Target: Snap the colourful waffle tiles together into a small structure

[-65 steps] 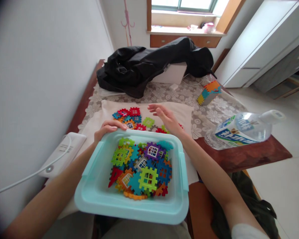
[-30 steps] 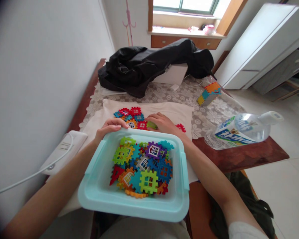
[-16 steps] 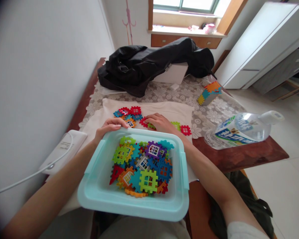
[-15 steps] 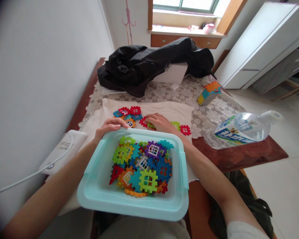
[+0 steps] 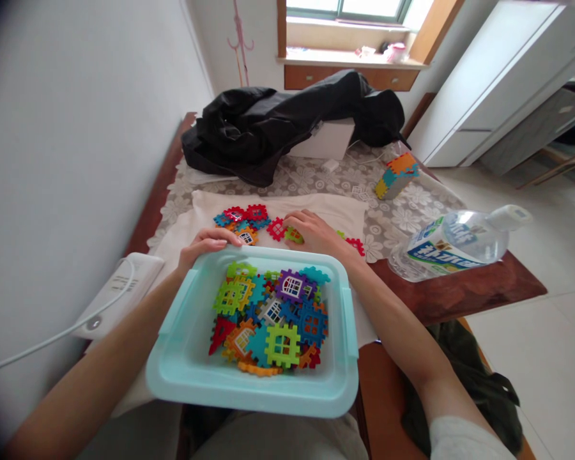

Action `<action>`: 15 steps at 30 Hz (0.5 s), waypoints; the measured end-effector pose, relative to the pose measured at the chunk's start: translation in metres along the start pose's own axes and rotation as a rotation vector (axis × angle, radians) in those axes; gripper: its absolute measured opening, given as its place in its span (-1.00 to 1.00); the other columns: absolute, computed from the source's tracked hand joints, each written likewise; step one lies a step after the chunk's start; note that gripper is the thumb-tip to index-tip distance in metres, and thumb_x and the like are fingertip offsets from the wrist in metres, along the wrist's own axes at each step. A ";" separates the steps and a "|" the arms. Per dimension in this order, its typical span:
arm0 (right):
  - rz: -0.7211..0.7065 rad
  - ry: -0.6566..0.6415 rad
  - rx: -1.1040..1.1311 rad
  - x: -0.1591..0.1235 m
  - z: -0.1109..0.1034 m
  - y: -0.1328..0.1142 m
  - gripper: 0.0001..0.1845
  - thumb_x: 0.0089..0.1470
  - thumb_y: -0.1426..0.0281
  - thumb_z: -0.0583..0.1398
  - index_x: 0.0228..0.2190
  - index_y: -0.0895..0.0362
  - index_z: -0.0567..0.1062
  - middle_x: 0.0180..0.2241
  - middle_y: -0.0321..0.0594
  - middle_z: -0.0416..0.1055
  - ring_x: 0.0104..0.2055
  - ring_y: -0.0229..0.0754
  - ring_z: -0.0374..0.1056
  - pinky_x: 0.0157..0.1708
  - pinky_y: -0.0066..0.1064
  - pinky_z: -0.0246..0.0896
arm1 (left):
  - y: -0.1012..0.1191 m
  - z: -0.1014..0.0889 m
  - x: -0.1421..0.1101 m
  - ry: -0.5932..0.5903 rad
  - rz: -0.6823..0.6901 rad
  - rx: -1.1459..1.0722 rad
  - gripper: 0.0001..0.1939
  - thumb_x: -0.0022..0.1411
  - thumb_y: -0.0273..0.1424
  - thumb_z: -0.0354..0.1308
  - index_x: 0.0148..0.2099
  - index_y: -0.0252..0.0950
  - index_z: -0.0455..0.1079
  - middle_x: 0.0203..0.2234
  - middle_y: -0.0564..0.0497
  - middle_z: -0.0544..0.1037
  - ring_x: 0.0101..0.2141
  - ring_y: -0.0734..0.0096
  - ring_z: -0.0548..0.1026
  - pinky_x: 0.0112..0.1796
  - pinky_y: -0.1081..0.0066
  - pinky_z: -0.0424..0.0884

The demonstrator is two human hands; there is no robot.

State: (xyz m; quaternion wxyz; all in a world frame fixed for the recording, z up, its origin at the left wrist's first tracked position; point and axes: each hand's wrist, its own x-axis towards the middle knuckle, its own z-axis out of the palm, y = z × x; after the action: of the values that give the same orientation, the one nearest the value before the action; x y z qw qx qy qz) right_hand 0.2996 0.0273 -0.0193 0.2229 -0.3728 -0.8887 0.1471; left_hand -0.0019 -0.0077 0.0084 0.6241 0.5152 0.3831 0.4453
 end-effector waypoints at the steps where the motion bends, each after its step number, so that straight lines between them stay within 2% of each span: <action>1: -0.005 0.023 0.002 0.000 0.001 0.002 -0.73 0.39 0.37 0.32 0.09 0.06 0.61 0.20 0.04 0.57 0.23 0.13 0.49 0.26 0.01 0.45 | 0.001 0.001 0.000 0.003 0.000 0.005 -0.80 -0.04 -0.28 0.38 -0.39 -0.23 0.79 -0.39 -0.08 0.77 -0.33 0.27 0.62 -0.29 0.41 0.50; 5: -0.006 -0.005 -0.030 -0.001 0.001 0.008 -0.73 0.42 0.36 0.29 0.10 0.08 0.60 0.17 0.04 0.58 0.20 0.13 0.48 0.24 0.02 0.42 | 0.002 0.002 0.001 0.009 -0.013 0.005 -0.80 -0.06 -0.28 0.38 -0.40 -0.23 0.78 -0.41 -0.07 0.76 -0.38 0.30 0.60 -0.34 0.42 0.48; 11: 0.074 -0.116 -0.083 -0.001 -0.006 0.011 -0.67 0.45 0.22 0.30 0.11 0.14 0.62 0.11 0.08 0.61 0.15 0.20 0.51 0.18 0.03 0.42 | -0.002 -0.001 0.003 -0.011 -0.018 -0.036 -0.78 -0.06 -0.29 0.36 -0.40 -0.26 0.77 -0.43 -0.07 0.75 -0.45 0.32 0.57 -0.42 0.42 0.43; 15: 0.041 -0.123 -0.101 0.000 -0.004 0.012 -0.69 0.43 0.26 0.33 0.11 0.12 0.63 0.08 0.06 0.61 0.13 0.16 0.51 0.15 -0.02 0.43 | -0.003 -0.002 0.003 -0.022 -0.011 -0.036 -0.78 -0.03 -0.28 0.35 -0.38 -0.25 0.78 -0.43 -0.08 0.75 -0.43 0.30 0.58 -0.40 0.42 0.46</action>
State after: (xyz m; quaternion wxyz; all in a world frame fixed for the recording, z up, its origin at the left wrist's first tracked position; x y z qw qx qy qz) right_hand 0.3085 0.0358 -0.0212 0.1460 -0.3919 -0.8991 0.1294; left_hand -0.0020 -0.0043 0.0052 0.6400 0.5064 0.3711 0.4430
